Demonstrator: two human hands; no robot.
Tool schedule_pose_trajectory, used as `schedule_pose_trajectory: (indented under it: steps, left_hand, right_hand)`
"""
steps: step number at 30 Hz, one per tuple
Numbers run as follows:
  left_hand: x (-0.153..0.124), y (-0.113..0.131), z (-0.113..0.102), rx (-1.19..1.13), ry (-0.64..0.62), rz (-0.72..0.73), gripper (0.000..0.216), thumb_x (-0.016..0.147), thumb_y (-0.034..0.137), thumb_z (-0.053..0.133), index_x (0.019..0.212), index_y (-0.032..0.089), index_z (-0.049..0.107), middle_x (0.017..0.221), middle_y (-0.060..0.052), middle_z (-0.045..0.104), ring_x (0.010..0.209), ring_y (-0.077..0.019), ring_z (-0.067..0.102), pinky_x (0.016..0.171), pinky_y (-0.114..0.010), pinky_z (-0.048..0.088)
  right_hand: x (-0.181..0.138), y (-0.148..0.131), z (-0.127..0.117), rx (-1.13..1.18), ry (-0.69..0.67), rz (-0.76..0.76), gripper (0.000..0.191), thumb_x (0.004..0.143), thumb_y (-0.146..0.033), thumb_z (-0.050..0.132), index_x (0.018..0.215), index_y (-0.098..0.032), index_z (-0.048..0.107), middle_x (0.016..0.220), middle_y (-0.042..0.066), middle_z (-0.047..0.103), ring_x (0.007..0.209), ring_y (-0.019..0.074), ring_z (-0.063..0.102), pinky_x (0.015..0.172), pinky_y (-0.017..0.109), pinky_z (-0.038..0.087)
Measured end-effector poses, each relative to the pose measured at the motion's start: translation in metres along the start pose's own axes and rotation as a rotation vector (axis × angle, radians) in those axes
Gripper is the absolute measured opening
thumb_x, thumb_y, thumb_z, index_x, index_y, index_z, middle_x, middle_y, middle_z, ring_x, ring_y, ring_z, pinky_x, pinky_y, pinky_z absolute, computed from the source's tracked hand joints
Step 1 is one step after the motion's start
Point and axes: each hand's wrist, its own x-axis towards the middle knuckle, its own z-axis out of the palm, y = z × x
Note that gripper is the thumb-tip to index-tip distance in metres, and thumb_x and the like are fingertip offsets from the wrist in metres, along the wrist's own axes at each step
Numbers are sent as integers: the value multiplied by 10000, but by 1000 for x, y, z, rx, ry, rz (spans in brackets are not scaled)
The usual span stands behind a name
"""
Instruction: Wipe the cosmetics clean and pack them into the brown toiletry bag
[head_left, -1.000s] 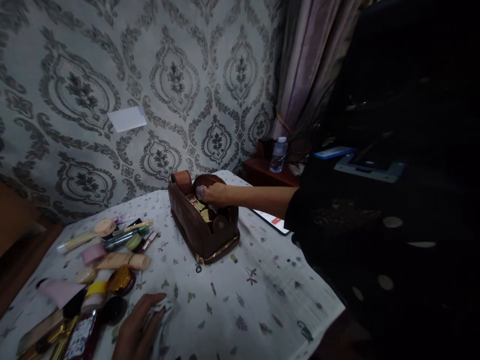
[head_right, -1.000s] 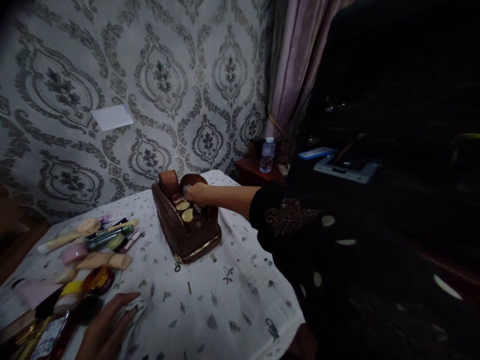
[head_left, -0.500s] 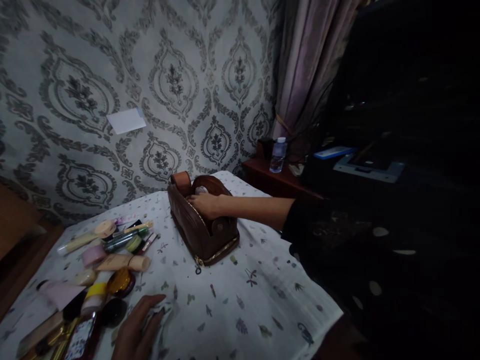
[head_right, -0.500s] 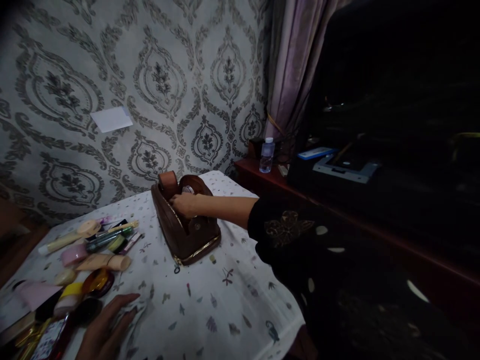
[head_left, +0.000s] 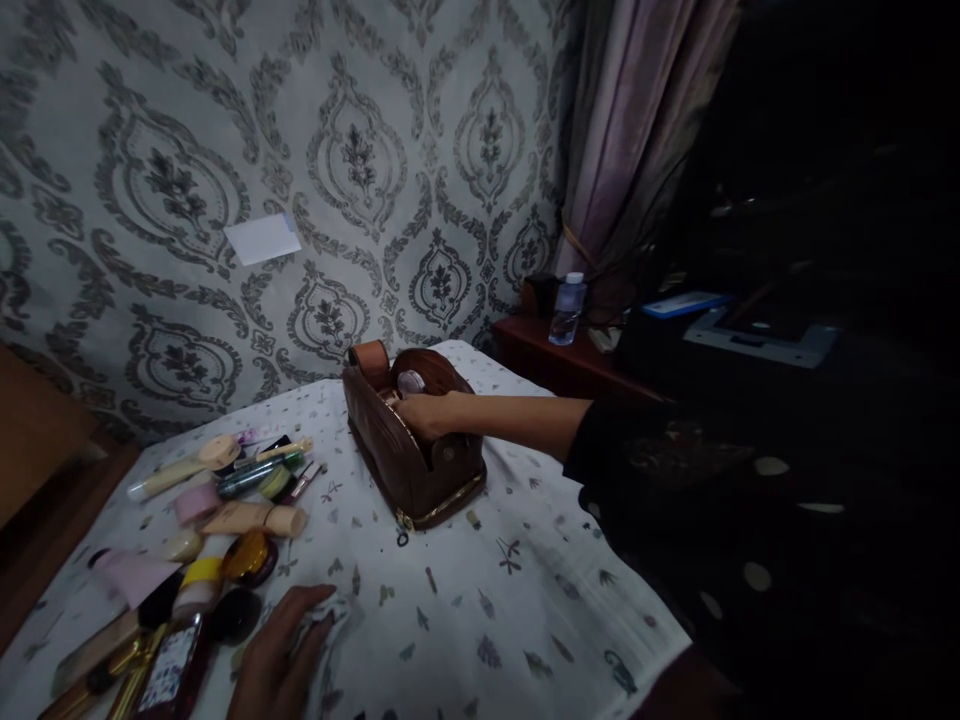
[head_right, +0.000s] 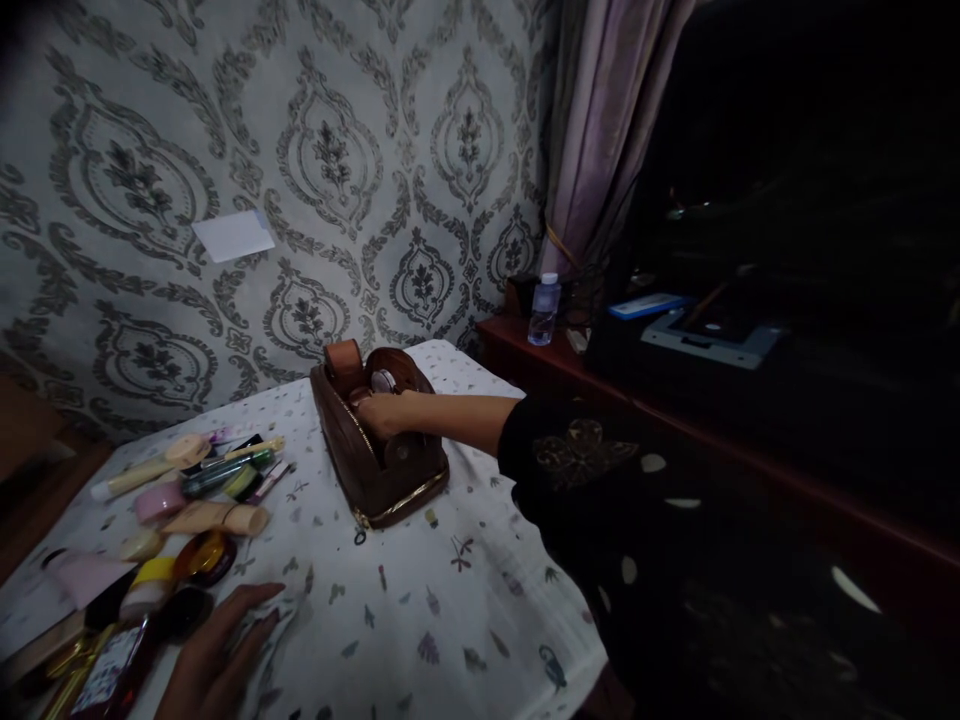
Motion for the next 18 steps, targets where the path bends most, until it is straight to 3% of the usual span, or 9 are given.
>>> schedule_pose_trajectory:
  steps: [4,7,10,14,18]
  left_hand:
    - [-2,2,2,-30,7,-19,403,828,597,628,994,249,743,1006,-53,746,973,-249,703,851,-307,560]
    - [0,1,0,-11,-15,-19,410,844,593,607,1005,240,739,1022,-64,745,993,-257,699,853,-317,561]
    - [1,0,-1,13,-34,-16,428,849,599,595,1014,232,740,1024,-73,750,997,-261,703,847,-322,569]
    - [0,1,-1,19,7,-23,440,842,612,596,1002,230,744,1029,-78,749,993,-262,704,871,-338,571]
    - [3,-2,-7,45,-90,17,392,866,545,595,1036,223,740,1042,-92,755,997,-268,714,860,-348,590]
  right_hand:
    - [-14,6,-11,-24,65,132,296,916,-223,530,1149,-90,654,1198,206,671,1115,289,650,853,337,522]
    - [-21,4,-15,-35,-14,196,316,867,-316,607,1116,-134,676,1103,173,711,1047,307,682,791,353,542]
    - [-23,0,-14,-39,-106,192,335,832,-227,633,1160,-168,661,1113,141,718,1065,293,682,805,345,544]
    - [-22,-4,-13,-43,-101,198,322,866,-179,588,1181,-151,647,1137,153,708,1077,277,678,824,343,542]
    - [-21,-4,-11,-34,-103,194,332,865,-145,592,1193,-141,643,1184,159,691,1119,276,658,850,337,528]
